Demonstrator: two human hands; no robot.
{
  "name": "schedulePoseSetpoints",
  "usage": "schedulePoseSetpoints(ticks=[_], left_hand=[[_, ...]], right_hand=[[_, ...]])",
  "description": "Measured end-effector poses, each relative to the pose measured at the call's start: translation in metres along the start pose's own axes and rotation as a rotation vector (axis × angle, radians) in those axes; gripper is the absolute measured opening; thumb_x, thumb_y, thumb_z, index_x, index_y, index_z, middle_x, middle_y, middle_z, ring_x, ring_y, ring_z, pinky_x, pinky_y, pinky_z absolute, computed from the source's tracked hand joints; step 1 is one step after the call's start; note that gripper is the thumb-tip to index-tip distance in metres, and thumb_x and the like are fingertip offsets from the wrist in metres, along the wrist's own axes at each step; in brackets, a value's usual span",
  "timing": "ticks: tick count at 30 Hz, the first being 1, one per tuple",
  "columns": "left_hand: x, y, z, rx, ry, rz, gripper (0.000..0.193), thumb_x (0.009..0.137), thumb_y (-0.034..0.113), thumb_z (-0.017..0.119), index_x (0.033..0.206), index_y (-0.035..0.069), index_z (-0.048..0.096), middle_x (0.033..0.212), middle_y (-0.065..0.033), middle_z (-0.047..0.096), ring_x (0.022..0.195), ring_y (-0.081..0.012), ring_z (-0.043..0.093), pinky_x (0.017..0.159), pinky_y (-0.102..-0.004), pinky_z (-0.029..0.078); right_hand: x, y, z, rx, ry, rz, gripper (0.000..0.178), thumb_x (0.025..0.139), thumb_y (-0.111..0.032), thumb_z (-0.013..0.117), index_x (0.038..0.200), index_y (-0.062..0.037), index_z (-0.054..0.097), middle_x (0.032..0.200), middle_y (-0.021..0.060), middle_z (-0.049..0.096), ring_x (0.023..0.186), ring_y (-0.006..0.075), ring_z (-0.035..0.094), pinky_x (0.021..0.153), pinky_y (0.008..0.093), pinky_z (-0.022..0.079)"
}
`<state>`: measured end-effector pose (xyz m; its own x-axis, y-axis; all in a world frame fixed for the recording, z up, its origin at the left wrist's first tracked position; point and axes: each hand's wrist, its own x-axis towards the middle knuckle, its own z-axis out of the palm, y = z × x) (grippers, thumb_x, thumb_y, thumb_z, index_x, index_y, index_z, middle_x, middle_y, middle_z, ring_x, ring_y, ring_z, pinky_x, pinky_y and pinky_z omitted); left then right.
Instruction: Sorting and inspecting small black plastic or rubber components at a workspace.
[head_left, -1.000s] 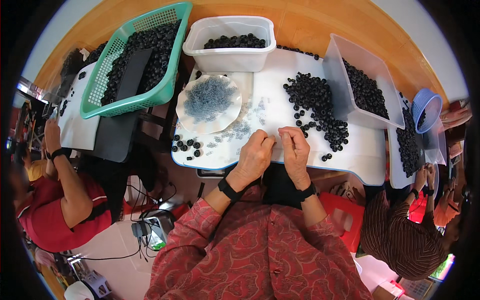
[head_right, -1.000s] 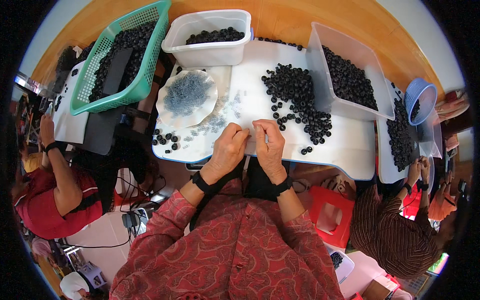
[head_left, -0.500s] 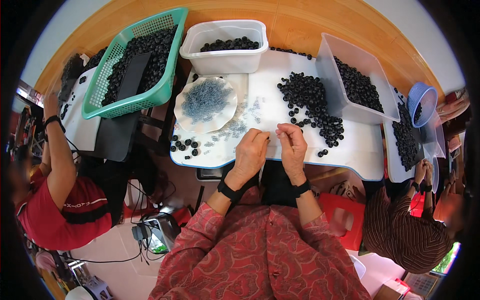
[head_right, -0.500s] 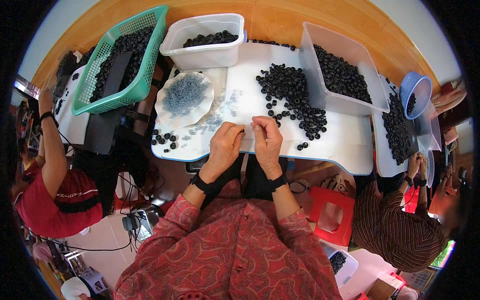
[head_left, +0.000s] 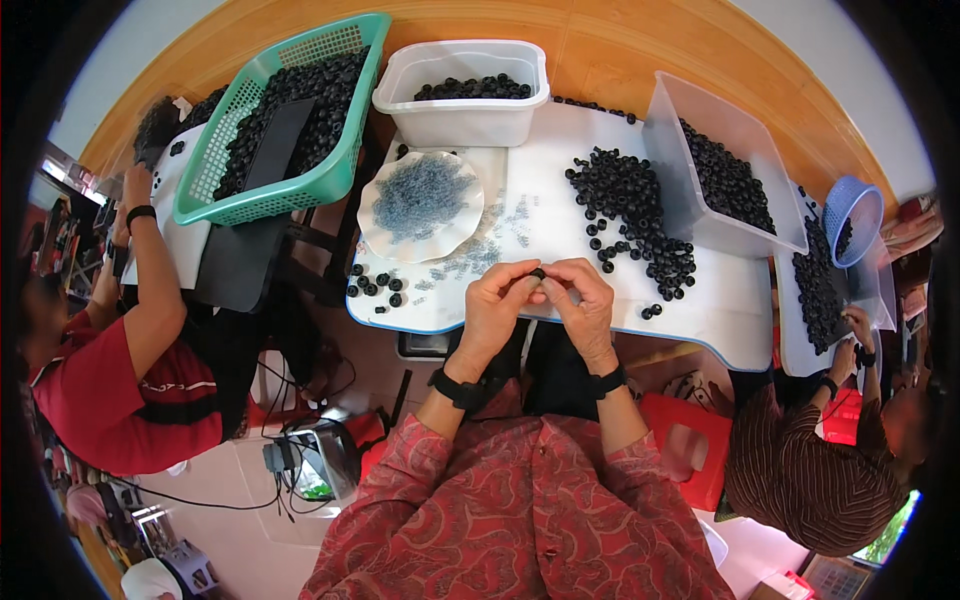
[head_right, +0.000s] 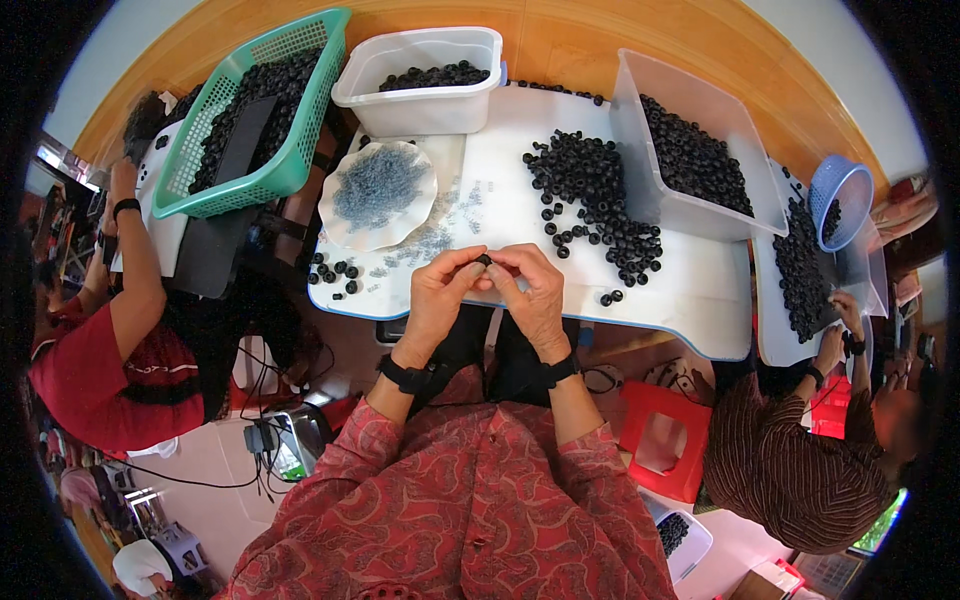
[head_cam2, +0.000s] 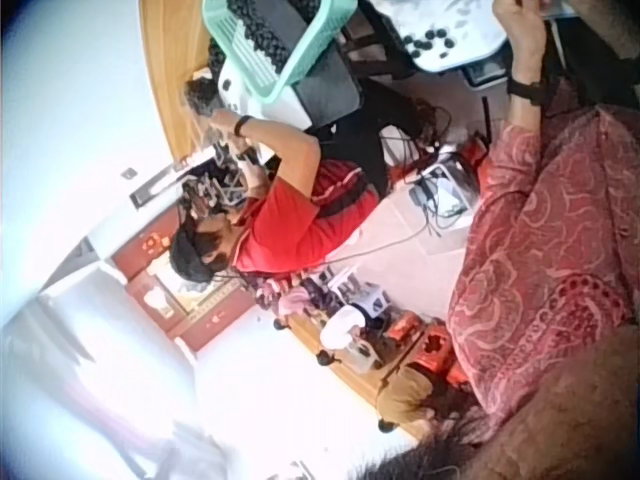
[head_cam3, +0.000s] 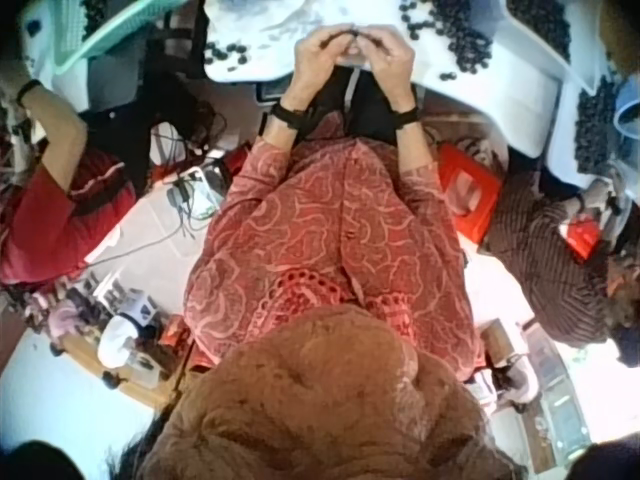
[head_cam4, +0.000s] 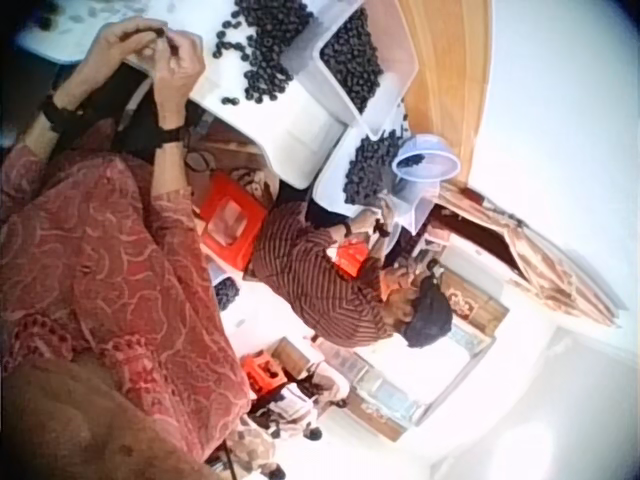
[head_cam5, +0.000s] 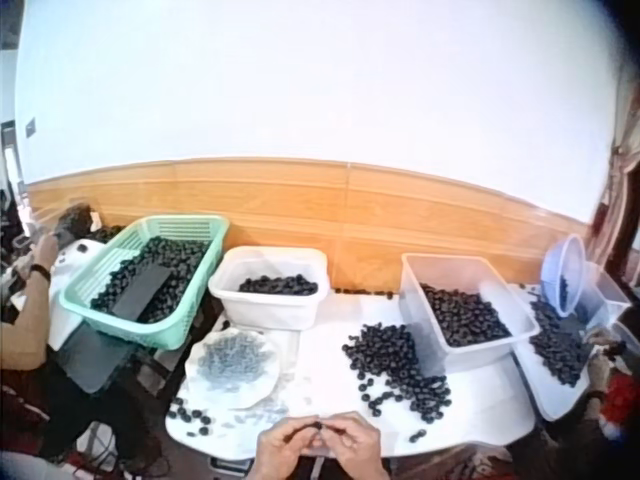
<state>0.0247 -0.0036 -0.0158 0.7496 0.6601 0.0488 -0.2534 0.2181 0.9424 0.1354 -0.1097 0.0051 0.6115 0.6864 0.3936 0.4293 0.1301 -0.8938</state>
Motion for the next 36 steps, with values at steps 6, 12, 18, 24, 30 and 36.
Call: schedulePoseSetpoints(ticks=[6, 12, 18, 24, 30, 36], left_hand=[[0.0, -0.001, -0.003, -0.063, -0.07, -0.014, 0.03, 0.093, -0.005, 0.06, 0.123, -0.005, 0.062, 0.103, -0.0114, 0.069, 0.089, -0.0151, 0.069, 0.08, -0.0261, 0.057], [0.001, -0.004, -0.003, -0.096, -0.085, -0.054, 0.031, 0.094, -0.005, 0.059, 0.125, -0.004, 0.062, 0.102, -0.0117, 0.07, 0.086, -0.0151, 0.069, 0.079, -0.0266, 0.058], [0.001, -0.005, -0.001, -0.108, -0.082, -0.057, 0.03, 0.094, -0.004, 0.059, 0.124, -0.004, 0.062, 0.099, -0.012, 0.07, 0.085, -0.0155, 0.069, 0.077, -0.0272, 0.059], [-0.001, -0.003, 0.0, -0.113, -0.089, -0.07, 0.029, 0.094, -0.003, 0.059, 0.123, -0.004, 0.062, 0.097, -0.0121, 0.07, 0.084, -0.0159, 0.069, 0.077, -0.0273, 0.059], [-0.002, -0.002, 0.0, -0.094, -0.089, -0.079, 0.027, 0.095, -0.003, 0.059, 0.121, -0.005, 0.062, 0.095, -0.011, 0.07, 0.082, -0.0146, 0.069, 0.075, -0.0266, 0.059], [-0.002, 0.001, 0.002, -0.098, -0.056, -0.065, 0.025, 0.096, 0.0, 0.059, 0.12, -0.004, 0.063, 0.09, -0.0093, 0.07, 0.077, -0.0133, 0.067, 0.071, -0.0262, 0.059]], right_hand=[[-0.002, 0.004, 0.0, 0.005, 0.029, 0.024, 0.01, 0.09, -0.005, 0.068, 0.098, 0.0011, 0.07, 0.092, 0.0087, 0.067, 0.081, 0.0146, 0.066, 0.071, 0.0257, 0.052], [-0.001, 0.009, -0.001, 0.037, 0.023, 0.065, 0.007, 0.091, -0.004, 0.067, 0.095, 0.0017, 0.068, 0.09, 0.0072, 0.066, 0.081, 0.0133, 0.064, 0.072, 0.0246, 0.051], [-0.001, 0.01, -0.002, 0.042, 0.001, 0.075, 0.005, 0.093, -0.003, 0.063, 0.094, 0.0023, 0.065, 0.089, 0.0048, 0.064, 0.081, 0.0108, 0.06, 0.074, 0.0234, 0.048], [-0.001, 0.014, -0.001, 0.028, 0.009, 0.052, 0.008, 0.093, -0.005, 0.062, 0.092, 0.0022, 0.064, 0.086, 0.0072, 0.063, 0.076, 0.0136, 0.061, 0.069, 0.0256, 0.049], [0.0, 0.012, -0.001, 0.005, 0.005, 0.035, 0.004, 0.093, -0.002, 0.061, 0.094, 0.0018, 0.062, 0.086, 0.0067, 0.062, 0.077, 0.0133, 0.061, 0.069, 0.0253, 0.048], [0.0, -0.001, -0.001, 0.066, -0.007, 0.016, 0.016, 0.09, 0.001, 0.062, 0.105, -0.0008, 0.068, 0.091, 0.0065, 0.062, 0.079, 0.0134, 0.061, 0.071, 0.0253, 0.049]])
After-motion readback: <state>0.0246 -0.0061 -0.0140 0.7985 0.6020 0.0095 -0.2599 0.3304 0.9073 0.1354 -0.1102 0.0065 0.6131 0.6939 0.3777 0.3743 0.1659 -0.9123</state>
